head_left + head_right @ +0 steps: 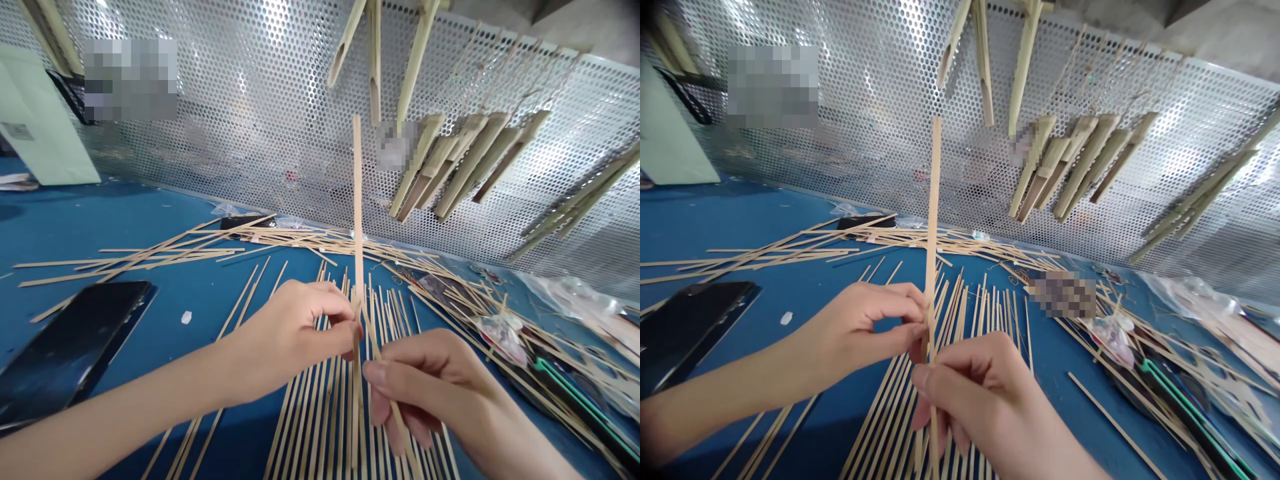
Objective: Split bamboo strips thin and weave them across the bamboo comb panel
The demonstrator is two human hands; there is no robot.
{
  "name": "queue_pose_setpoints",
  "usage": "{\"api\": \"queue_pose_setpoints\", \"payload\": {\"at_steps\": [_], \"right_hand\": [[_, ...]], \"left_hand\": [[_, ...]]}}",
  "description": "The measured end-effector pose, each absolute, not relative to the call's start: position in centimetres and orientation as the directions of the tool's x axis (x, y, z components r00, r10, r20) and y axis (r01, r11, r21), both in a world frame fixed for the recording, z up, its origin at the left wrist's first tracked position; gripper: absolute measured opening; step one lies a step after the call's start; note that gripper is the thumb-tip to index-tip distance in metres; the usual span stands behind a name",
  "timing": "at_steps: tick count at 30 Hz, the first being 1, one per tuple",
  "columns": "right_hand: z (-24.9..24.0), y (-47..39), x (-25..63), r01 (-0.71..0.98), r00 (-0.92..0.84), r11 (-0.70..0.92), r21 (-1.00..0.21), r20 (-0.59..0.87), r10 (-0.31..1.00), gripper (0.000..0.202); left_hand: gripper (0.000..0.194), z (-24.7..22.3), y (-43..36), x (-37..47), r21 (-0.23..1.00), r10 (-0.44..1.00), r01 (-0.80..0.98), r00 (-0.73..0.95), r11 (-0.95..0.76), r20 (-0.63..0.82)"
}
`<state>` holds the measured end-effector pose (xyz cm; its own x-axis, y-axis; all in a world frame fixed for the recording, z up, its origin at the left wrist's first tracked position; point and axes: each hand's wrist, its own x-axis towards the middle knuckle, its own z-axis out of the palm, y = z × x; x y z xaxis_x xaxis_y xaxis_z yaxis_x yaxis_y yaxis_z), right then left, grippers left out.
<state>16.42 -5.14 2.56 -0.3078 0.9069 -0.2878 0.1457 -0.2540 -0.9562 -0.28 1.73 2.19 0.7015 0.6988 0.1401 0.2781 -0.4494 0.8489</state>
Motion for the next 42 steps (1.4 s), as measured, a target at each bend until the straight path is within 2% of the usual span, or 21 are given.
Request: {"api": "queue_pose_setpoints", "payload": {"at_steps": [4, 10, 14, 18, 21, 26, 42], "right_hand": [[2.5, -4.9, 16.6, 0.112, -0.320, -0.255, -0.960, -0.278, 0.906, 0.033], [2.1, -4.1, 16.8, -0.069, -0.347, -0.224, -0.972, -0.188, 0.919, 0.033], [2.2, -4.2, 16.6, -0.013, -0.360, -0.204, -0.979, -0.185, 0.914, 0.035], [2.3, -4.4, 16.3, 0.062, -0.334, -0.190, -0.980, -0.200, 0.921, 0.038], [2.3, -4.5, 16.2, 0.071, -0.329, -0.189, -0.980, -0.201, 0.922, 0.038], [2.4, -4.6, 16.3, 0.073, -0.327, -0.183, -0.980, -0.197, 0.924, 0.038], [1.7, -5.2, 15.8, 0.142, -0.246, -0.077, -0.987, -0.110, 0.963, 0.036]], "left_hand": [[0.025, 2.0, 1.7, -0.2, 0.835, 0.702, 0.295, 0.697, -0.464, 0.144], [0.023, 2.1, 1.2, -0.2, 0.866, 0.674, 0.220, 0.720, -0.448, 0.166], [0.027, 2.3, 1.3, -0.4, 0.903, 0.676, 0.166, 0.718, -0.395, 0.164], [0.017, 2.4, 1.7, -0.6, 0.926, 0.732, 0.149, 0.660, -0.348, 0.168], [0.015, 2.3, 1.9, -0.7, 0.946, 0.714, 0.093, 0.679, -0.310, 0.168], [0.012, 2.3, 1.7, -0.8, 0.910, 0.727, 0.137, 0.652, -0.391, 0.214], [0.020, 3.1, 1.0, -0.9, 0.918, 0.713, 0.181, 0.688, -0.353, 0.138]]}}
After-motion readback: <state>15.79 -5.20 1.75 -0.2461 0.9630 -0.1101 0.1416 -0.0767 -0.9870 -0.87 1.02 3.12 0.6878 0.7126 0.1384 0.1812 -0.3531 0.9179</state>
